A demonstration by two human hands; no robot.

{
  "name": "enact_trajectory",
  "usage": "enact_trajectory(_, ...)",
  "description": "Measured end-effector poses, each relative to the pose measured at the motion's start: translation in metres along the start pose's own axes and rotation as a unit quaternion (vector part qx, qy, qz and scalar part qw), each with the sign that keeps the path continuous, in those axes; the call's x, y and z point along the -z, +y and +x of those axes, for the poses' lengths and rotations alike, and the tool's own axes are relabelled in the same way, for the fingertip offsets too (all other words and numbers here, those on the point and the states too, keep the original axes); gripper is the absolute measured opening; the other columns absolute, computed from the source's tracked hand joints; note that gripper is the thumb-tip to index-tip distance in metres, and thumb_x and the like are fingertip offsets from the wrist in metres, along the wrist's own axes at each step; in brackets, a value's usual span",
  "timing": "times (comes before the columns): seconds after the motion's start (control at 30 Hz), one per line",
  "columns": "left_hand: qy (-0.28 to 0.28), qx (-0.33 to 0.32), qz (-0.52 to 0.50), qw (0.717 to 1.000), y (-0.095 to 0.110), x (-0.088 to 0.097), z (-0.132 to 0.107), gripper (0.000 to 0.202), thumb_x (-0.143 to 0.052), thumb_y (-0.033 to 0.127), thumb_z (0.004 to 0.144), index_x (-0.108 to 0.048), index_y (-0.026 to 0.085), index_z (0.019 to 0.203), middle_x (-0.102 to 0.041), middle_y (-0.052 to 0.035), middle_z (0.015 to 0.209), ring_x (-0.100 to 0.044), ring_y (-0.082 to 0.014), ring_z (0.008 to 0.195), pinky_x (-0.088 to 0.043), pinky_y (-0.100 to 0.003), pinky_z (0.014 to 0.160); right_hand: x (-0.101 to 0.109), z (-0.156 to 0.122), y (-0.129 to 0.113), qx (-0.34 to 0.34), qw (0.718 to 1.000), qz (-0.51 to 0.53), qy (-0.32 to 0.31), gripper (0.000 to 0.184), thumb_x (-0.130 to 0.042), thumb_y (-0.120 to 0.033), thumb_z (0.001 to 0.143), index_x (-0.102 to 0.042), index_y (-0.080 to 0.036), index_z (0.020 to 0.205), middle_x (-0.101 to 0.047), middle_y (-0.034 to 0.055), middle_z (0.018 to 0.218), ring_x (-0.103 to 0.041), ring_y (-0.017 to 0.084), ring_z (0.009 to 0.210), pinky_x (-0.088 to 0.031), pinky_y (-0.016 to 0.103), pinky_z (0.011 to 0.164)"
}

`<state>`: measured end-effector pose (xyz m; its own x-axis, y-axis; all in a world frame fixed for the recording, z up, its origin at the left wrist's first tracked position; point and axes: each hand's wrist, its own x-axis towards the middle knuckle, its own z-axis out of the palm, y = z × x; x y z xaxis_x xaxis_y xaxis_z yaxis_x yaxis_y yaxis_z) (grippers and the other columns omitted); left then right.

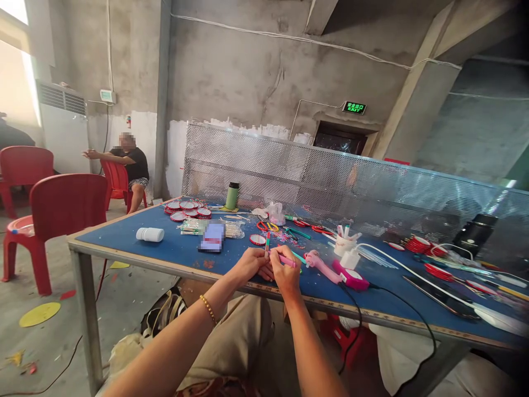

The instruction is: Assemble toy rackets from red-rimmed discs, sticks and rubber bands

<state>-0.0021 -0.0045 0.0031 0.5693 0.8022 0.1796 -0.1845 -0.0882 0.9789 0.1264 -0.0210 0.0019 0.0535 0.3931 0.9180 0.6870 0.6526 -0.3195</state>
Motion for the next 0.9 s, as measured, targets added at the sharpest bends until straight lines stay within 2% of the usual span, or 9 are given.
enact_trajectory(0.3, 0.001, -0.002, 0.000, 1.000, -0.0009, 0.0002, 0.0009, 0.027, -0.059, 0.036, 0.096, -0.063, 0.014, 0.112, -0.068, -0.0050, 0.101, -0.066, -0.0146, 0.079, -0.058, -0.032, 0.070, -0.0004, -0.0005, -0.0021, -0.001, 1.000, -0.003, -0.017, 0.034, -0.058, -0.041, 0.098, -0.060, -0.016, 0.075, -0.059, -0.0048, 0.064, -0.056, 0.009, 0.056, -0.049, 0.024, 0.057)
enact_trajectory(0.57, 0.000, 0.002, 0.001, 1.000, 0.0003, -0.0003, -0.0003, 0.028, -0.060, 0.037, 0.096, -0.063, 0.014, 0.112, -0.068, -0.0056, 0.103, -0.067, -0.0155, 0.082, -0.058, -0.033, 0.071, 0.0007, -0.0015, 0.0008, -0.011, 0.999, -0.019, 0.023, 0.035, -0.058, -0.040, 0.098, -0.058, -0.016, 0.073, -0.054, -0.0062, 0.061, -0.053, 0.009, 0.054, -0.047, 0.024, 0.057)
enact_trajectory(0.9, 0.004, -0.005, 0.003, 1.000, -0.0012, 0.0005, 0.0011, 0.026, -0.060, 0.036, 0.096, -0.063, 0.014, 0.110, -0.068, -0.0045, 0.099, -0.066, -0.0141, 0.078, -0.058, -0.031, 0.069, -0.0018, -0.0013, -0.0002, 0.003, 1.000, -0.015, -0.012, 0.034, -0.058, -0.041, 0.098, -0.060, -0.016, 0.075, -0.058, -0.0048, 0.065, -0.056, 0.009, 0.056, -0.048, 0.024, 0.057)
